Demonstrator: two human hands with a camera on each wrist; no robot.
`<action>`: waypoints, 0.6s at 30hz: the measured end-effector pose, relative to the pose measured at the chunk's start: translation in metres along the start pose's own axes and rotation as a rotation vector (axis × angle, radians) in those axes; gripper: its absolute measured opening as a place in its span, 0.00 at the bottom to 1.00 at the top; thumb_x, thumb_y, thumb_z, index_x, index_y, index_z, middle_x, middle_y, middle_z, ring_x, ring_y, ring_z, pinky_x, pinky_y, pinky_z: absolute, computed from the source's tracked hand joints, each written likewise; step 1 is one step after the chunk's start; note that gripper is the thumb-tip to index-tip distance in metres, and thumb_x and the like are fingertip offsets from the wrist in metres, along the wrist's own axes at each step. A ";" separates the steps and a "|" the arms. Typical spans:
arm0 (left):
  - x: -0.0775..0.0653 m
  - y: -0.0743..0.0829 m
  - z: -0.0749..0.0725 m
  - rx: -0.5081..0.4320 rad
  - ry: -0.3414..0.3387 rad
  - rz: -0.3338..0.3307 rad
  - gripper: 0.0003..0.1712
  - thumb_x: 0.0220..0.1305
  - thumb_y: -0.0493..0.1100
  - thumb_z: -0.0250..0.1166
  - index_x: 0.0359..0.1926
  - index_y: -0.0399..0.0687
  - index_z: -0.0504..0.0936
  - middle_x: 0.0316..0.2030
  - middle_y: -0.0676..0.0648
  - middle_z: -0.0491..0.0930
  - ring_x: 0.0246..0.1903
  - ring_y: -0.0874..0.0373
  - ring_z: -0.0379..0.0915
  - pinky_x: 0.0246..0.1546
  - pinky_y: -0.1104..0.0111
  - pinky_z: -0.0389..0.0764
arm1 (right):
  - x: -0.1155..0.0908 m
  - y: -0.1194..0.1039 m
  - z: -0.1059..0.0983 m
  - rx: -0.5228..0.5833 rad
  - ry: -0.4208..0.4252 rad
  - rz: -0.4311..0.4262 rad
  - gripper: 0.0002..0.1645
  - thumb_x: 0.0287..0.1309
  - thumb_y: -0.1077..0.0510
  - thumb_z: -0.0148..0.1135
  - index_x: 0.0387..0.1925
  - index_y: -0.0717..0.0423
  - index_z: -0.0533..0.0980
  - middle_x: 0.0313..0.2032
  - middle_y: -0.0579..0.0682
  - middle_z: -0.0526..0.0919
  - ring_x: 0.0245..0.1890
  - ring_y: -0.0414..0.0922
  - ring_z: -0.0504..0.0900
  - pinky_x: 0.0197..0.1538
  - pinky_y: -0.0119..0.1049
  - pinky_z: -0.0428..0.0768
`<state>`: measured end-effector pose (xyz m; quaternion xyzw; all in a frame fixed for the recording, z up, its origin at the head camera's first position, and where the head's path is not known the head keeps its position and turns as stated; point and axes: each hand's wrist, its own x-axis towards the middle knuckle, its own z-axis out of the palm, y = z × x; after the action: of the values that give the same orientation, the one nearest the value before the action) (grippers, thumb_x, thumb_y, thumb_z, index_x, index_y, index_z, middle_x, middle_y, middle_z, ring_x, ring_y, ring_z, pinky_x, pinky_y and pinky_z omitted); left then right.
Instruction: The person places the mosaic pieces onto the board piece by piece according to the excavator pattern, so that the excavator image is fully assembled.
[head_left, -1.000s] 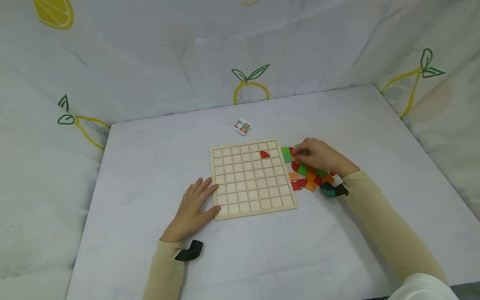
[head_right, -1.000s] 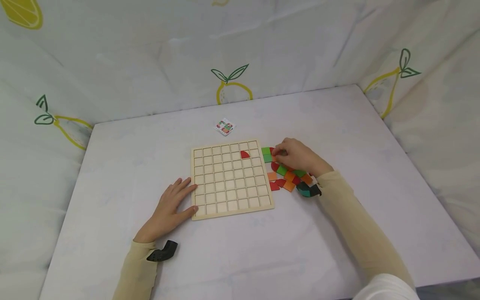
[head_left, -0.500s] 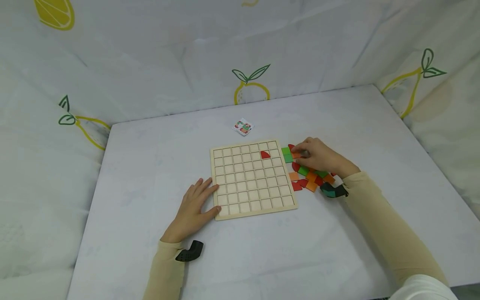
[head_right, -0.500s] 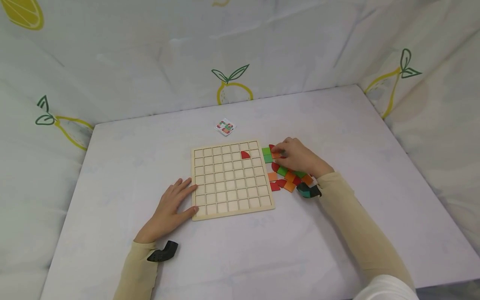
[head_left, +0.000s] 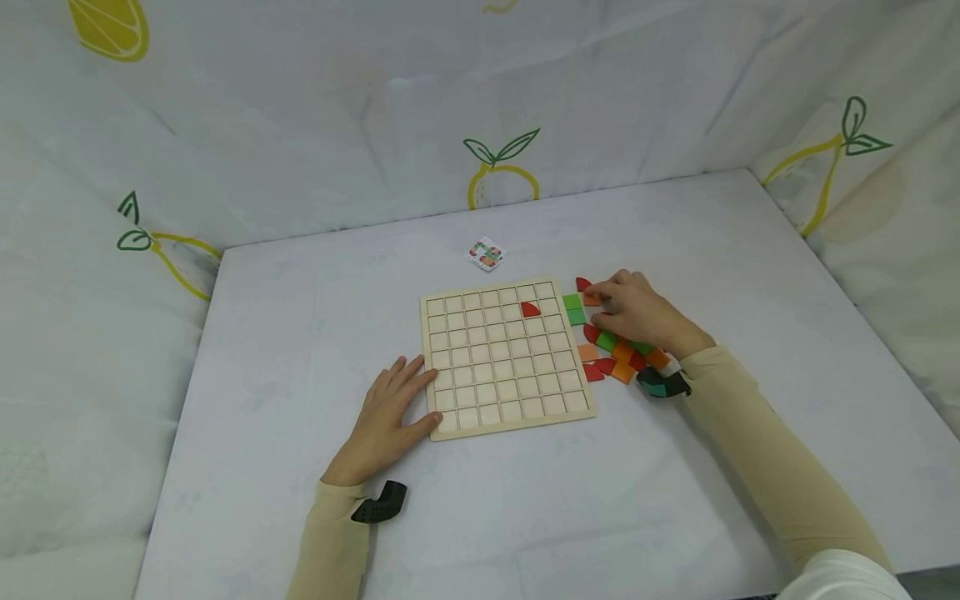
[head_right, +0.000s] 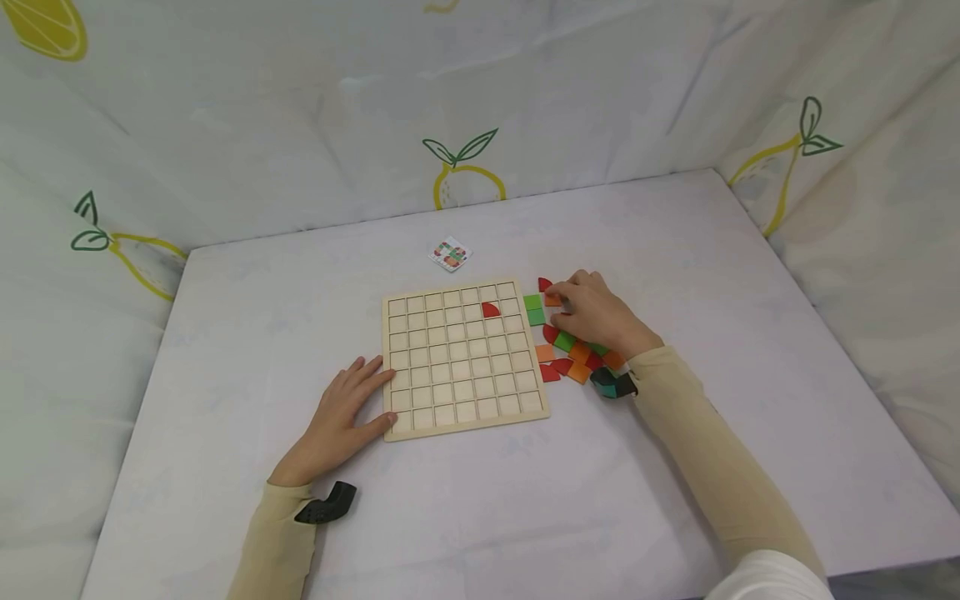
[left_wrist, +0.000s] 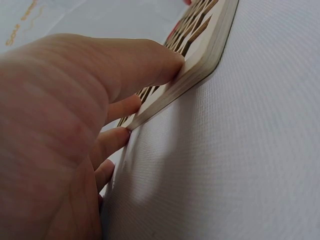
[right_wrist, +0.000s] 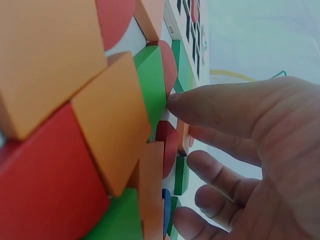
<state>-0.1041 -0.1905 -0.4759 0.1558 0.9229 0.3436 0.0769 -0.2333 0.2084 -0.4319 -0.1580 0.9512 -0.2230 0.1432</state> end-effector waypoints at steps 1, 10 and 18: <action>0.000 0.000 0.000 0.000 0.000 -0.001 0.38 0.64 0.49 0.68 0.73 0.51 0.69 0.79 0.46 0.57 0.81 0.43 0.39 0.80 0.45 0.39 | 0.000 0.000 0.000 0.000 0.002 0.004 0.28 0.66 0.56 0.62 0.65 0.62 0.74 0.55 0.64 0.73 0.51 0.56 0.63 0.41 0.40 0.72; -0.001 0.000 0.000 -0.002 0.001 -0.006 0.37 0.65 0.49 0.68 0.73 0.51 0.69 0.79 0.46 0.57 0.81 0.44 0.39 0.80 0.45 0.38 | 0.000 -0.001 0.003 -0.027 0.016 -0.031 0.21 0.67 0.57 0.64 0.58 0.61 0.80 0.60 0.63 0.73 0.55 0.58 0.64 0.47 0.46 0.75; 0.000 -0.001 0.001 -0.003 0.006 0.005 0.37 0.65 0.49 0.68 0.73 0.50 0.69 0.79 0.45 0.57 0.81 0.44 0.39 0.80 0.45 0.39 | 0.003 -0.002 0.005 -0.073 0.025 -0.038 0.19 0.67 0.60 0.62 0.56 0.62 0.80 0.59 0.61 0.80 0.52 0.55 0.70 0.53 0.48 0.78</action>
<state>-0.1039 -0.1910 -0.4773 0.1567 0.9222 0.3458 0.0735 -0.2340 0.2038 -0.4360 -0.1782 0.9573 -0.1925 0.1212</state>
